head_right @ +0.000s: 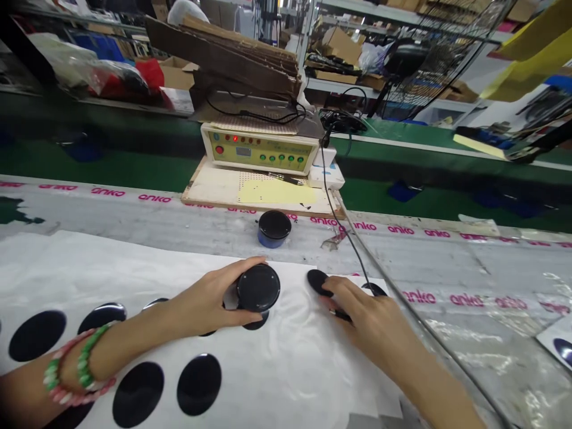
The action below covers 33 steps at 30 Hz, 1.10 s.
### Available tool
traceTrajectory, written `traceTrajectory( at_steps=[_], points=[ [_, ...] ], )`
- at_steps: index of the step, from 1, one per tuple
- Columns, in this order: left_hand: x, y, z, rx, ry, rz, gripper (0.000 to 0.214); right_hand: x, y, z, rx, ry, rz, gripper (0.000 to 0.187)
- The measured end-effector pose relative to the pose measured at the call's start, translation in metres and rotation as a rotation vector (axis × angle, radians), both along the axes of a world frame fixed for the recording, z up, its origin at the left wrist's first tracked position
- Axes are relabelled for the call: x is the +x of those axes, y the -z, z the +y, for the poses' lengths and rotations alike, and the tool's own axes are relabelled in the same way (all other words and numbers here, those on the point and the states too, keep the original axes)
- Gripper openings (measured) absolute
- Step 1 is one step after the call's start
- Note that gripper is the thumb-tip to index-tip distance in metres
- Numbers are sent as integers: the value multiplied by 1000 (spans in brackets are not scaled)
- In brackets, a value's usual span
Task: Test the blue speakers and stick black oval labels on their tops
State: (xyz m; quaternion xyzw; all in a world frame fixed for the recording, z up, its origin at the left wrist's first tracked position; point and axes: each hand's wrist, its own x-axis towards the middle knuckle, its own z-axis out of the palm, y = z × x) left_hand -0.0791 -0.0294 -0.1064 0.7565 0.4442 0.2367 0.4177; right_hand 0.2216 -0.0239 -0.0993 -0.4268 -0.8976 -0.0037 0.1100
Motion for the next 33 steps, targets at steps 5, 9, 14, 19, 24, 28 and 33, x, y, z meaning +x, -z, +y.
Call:
traceTrajectory(
  at_steps=[5,9,14,19,24,28,33],
  points=[
    [-1,2,-1,62,57,-35,71,-18,-33,-18,43,312,379,12],
    [0,3,-2,111,59,-16,69,-55,-38,-29,-350,451,864,26],
    [1,3,-3,113,52,-6,71,-91,-18,-27,-738,548,1157,41],
    [1,3,-3,95,49,-9,75,-107,-12,-28,-682,542,1054,40],
    [0,3,-3,75,45,-23,74,-112,-11,-28,-654,541,1022,39],
    [0,0,-2,22,47,-16,74,-114,-9,-28,-513,531,959,37],
    [1,-1,-3,1,46,-24,74,-118,-11,-30,-387,502,883,31]
  ],
)
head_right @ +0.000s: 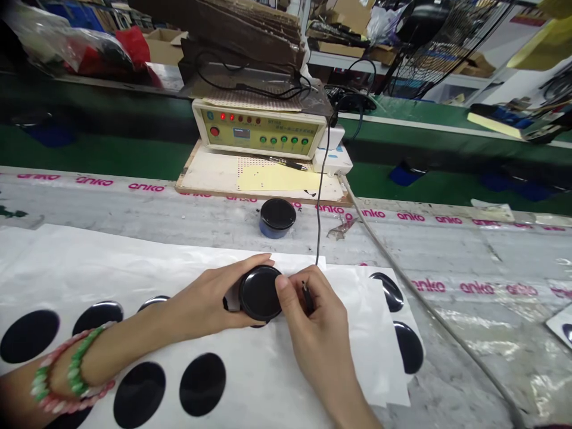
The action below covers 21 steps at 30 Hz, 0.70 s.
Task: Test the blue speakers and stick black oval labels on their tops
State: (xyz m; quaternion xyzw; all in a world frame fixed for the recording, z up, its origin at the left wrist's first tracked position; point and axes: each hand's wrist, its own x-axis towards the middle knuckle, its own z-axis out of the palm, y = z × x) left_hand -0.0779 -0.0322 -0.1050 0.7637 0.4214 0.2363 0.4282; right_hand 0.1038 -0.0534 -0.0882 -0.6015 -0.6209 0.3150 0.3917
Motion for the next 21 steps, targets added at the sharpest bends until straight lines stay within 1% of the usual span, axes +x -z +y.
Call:
traceTrajectory(
  at_steps=[4,7,13,21],
  points=[
    [0,0,-2,-11,3,4,74,-3,-2,-2,26,21,-20,28],
    [0,0,-2,-18,-2,-1,74,-4,1,-2,67,9,-53,26],
    [2,0,-1,-40,-21,3,75,-1,7,-3,199,-11,-145,21],
    [0,1,-2,-60,15,-28,87,-4,10,-5,322,-17,-270,17]
  ],
)
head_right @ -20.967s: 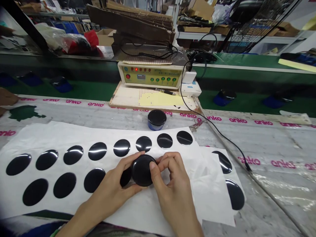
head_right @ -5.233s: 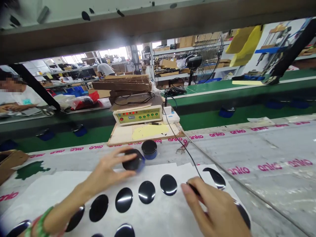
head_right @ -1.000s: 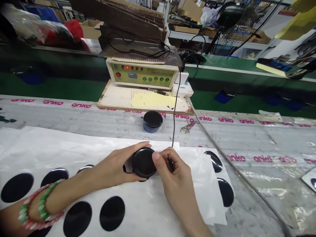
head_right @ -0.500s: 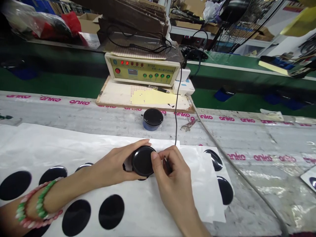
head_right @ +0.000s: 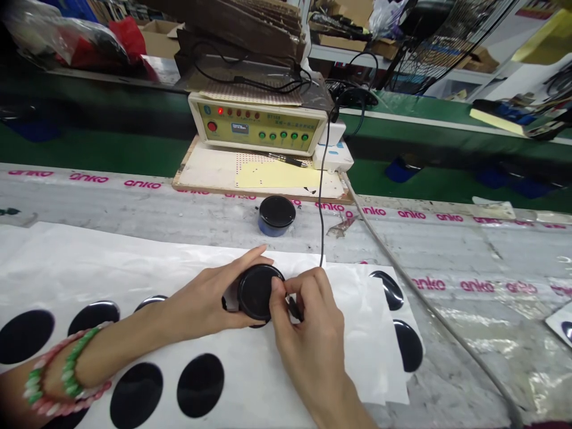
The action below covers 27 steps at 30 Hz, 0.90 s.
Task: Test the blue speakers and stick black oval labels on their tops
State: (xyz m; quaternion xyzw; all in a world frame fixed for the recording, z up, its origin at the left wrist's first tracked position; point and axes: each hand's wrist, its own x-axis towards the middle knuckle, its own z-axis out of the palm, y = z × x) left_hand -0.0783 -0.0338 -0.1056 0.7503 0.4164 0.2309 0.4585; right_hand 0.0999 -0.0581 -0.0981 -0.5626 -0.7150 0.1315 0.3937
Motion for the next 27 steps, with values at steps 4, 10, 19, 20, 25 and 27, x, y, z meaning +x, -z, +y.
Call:
traceTrajectory(
  at_steps=[4,10,19,20,25,27],
  points=[
    [0,1,0,12,-1,-14,90,1,-1,0,32,-27,-53,18],
    [0,3,0,17,12,-9,93,2,-5,2,114,-83,-242,16],
    [-1,2,-1,36,7,-11,90,3,-8,1,191,-102,-419,14],
    [0,2,-1,35,7,-14,89,3,-8,1,188,-107,-420,14],
    [0,2,-1,33,8,-15,88,2,-8,1,184,-111,-435,16],
    [0,1,-1,33,12,-13,88,1,-8,2,186,-107,-433,16]
  ],
)
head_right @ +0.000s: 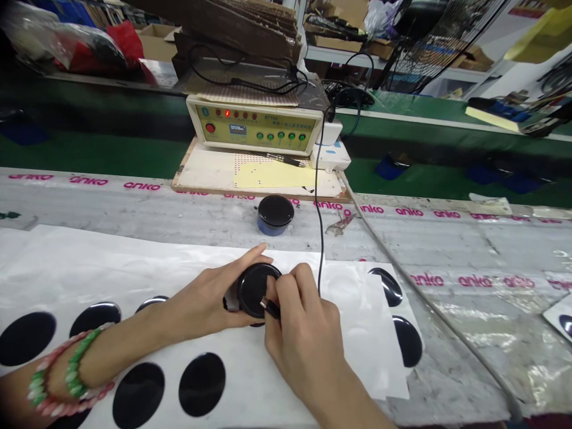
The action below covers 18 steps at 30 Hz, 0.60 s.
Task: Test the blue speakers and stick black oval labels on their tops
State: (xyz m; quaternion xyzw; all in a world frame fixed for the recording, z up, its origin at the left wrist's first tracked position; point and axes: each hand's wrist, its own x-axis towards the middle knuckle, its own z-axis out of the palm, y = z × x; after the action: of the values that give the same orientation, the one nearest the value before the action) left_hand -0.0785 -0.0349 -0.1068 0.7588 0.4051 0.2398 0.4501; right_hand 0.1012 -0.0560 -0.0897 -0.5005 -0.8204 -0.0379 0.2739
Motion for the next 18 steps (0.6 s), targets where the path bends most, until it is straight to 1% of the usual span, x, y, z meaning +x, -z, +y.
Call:
traceTrajectory(
  at_steps=[2,4,7,10,12,14,15,16,17,18],
  points=[
    [-1,0,0,9,2,5,87,-1,0,0,3,-1,12,17],
    [-1,1,0,51,12,8,87,-2,0,0,7,-5,18,17],
    [-2,4,-2,200,64,40,80,-3,-2,-1,23,-13,-29,16],
    [0,8,-3,355,99,100,71,1,-6,4,81,-56,-198,13],
    [1,9,-4,406,78,126,71,11,-12,13,122,-75,-332,16],
    [1,9,-5,411,43,151,70,29,-20,23,149,0,-373,28],
    [1,9,-5,402,32,166,69,39,-24,28,135,69,-342,35],
    [1,8,-5,393,24,183,68,50,-27,30,99,144,-276,42],
    [1,8,-4,386,20,199,67,59,-28,31,28,203,-177,45],
    [1,7,-4,381,22,210,66,67,-29,29,-78,231,-53,46]
  ],
)
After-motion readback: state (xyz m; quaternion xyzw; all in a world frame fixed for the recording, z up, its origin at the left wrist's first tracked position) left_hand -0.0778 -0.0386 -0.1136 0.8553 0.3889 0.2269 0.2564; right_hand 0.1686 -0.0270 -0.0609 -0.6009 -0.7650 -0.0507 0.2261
